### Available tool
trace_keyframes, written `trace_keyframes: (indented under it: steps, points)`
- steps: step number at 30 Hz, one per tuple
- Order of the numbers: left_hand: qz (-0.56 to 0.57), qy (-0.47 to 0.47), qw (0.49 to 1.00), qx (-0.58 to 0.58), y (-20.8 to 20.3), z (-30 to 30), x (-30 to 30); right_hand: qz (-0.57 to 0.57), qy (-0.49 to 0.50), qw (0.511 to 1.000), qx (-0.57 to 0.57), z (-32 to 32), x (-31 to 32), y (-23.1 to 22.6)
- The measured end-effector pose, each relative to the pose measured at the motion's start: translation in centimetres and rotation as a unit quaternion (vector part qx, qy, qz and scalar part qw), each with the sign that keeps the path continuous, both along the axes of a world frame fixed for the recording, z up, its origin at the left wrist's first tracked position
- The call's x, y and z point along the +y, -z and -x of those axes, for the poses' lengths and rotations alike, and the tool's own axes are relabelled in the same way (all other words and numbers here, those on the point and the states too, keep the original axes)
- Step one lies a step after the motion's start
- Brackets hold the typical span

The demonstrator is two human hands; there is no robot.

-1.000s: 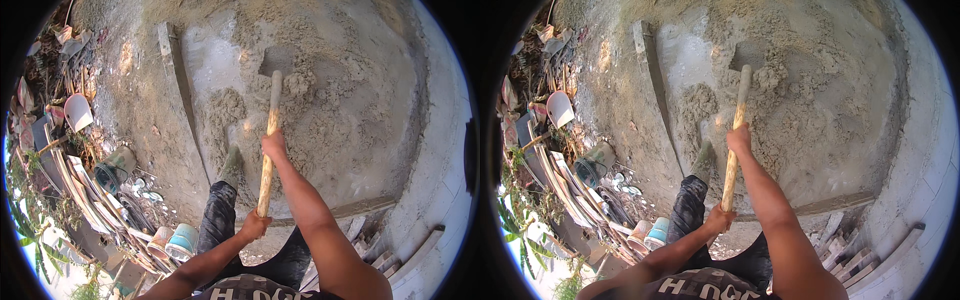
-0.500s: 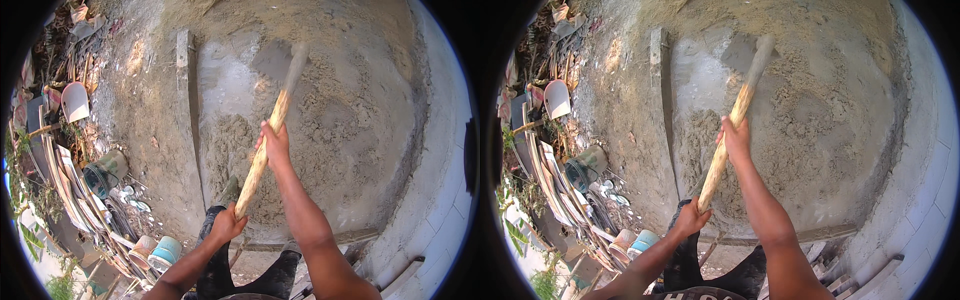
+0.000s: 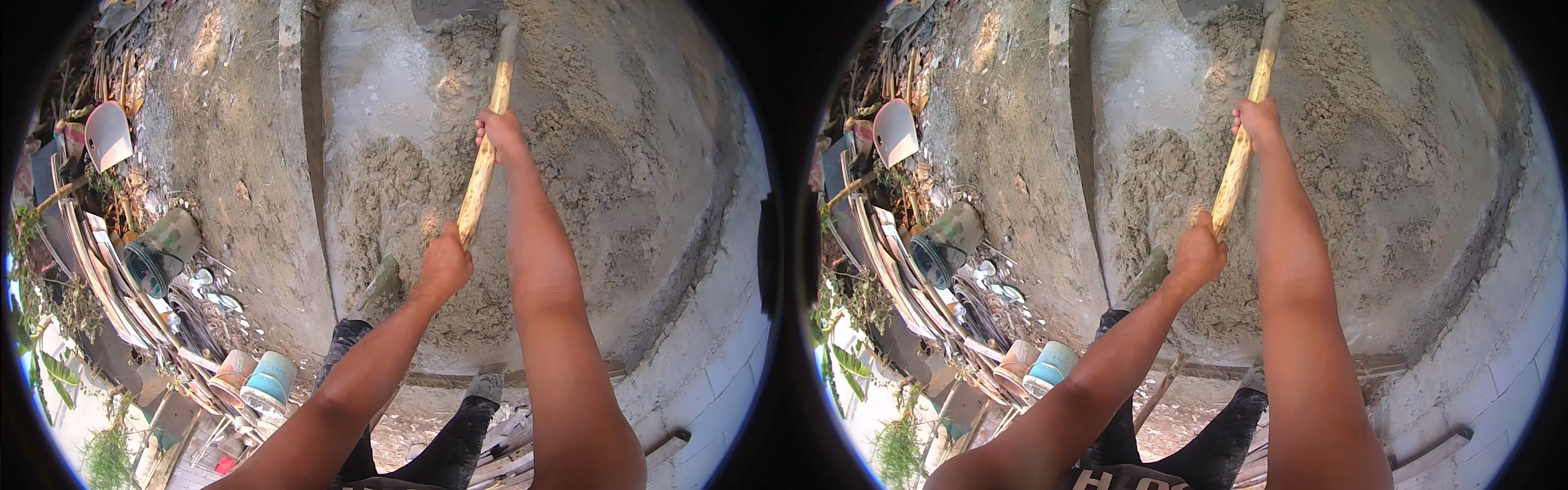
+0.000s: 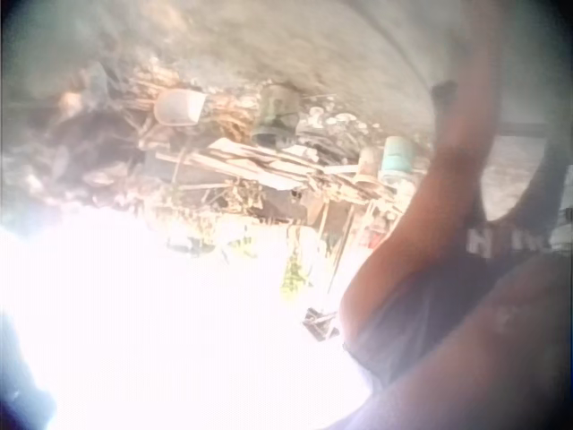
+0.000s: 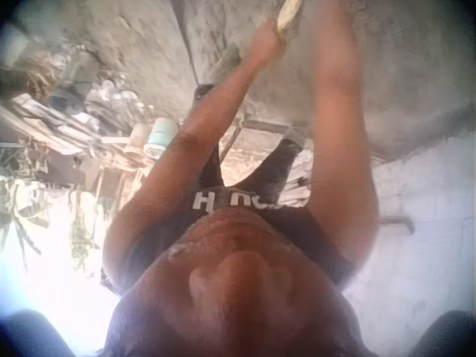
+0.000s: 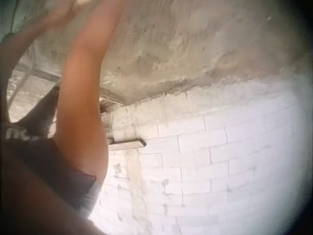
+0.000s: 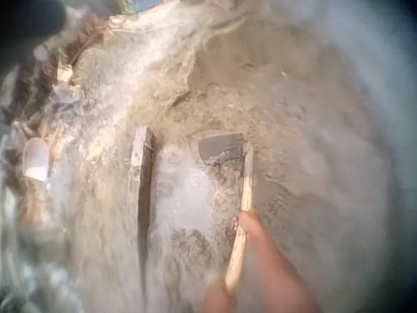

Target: The person pours water and wet concrete from several buckets onto a pile of sand and cement, then mixes the materials using a hoe.

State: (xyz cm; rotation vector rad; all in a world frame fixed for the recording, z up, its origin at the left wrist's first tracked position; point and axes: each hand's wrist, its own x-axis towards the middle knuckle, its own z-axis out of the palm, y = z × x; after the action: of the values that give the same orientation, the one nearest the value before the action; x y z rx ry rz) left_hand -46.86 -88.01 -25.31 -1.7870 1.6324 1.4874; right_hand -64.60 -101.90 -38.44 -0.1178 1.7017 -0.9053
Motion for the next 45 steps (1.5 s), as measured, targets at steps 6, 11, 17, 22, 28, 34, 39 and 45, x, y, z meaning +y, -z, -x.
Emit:
trace_keyframes:
  steps: [6, 11, 17, 22, 28, 34, 39, 45]
  points:
    - [-0.107, -0.017, 0.994, -0.02, -10.0, -5.0, 15.4, -0.188, -0.079, 0.976, 0.07, -6.3, 16.8, -7.0]
    - [-0.209, 0.075, 0.973, -0.067, -22.1, -12.1, 23.1, -0.236, 0.068, 0.968, -0.051, -13.1, 32.7, -15.3]
    - [-0.316, 0.212, 0.915, -0.134, -43.2, -22.6, 24.6, -0.249, 0.273, 0.917, -0.149, -23.4, 46.7, -36.7]
    - [-0.222, 0.207, 0.95, -0.074, -42.1, -27.5, 23.9, -0.188, 0.275, 0.925, -0.183, -24.7, 40.8, -37.5]
    - [0.055, 0.06, 0.995, -0.06, -18.6, -21.8, 6.4, 0.005, 0.084, 0.991, -0.103, -19.0, 9.3, -20.1]
    - [0.182, 0.031, 0.982, -0.048, -4.6, -16.3, -14.8, 0.03, -0.035, 0.999, 0.03, -15.1, -16.5, -7.6]
    - [0.034, -0.033, 0.997, -0.054, -5.5, -17.3, -7.9, -0.082, -0.096, 0.991, 0.052, -19.6, -9.6, -4.1]
    - [-0.052, -0.122, 0.991, -0.035, -12.6, -17.3, 7.4, -0.183, -0.228, 0.955, 0.055, -22.4, 4.5, -9.7]
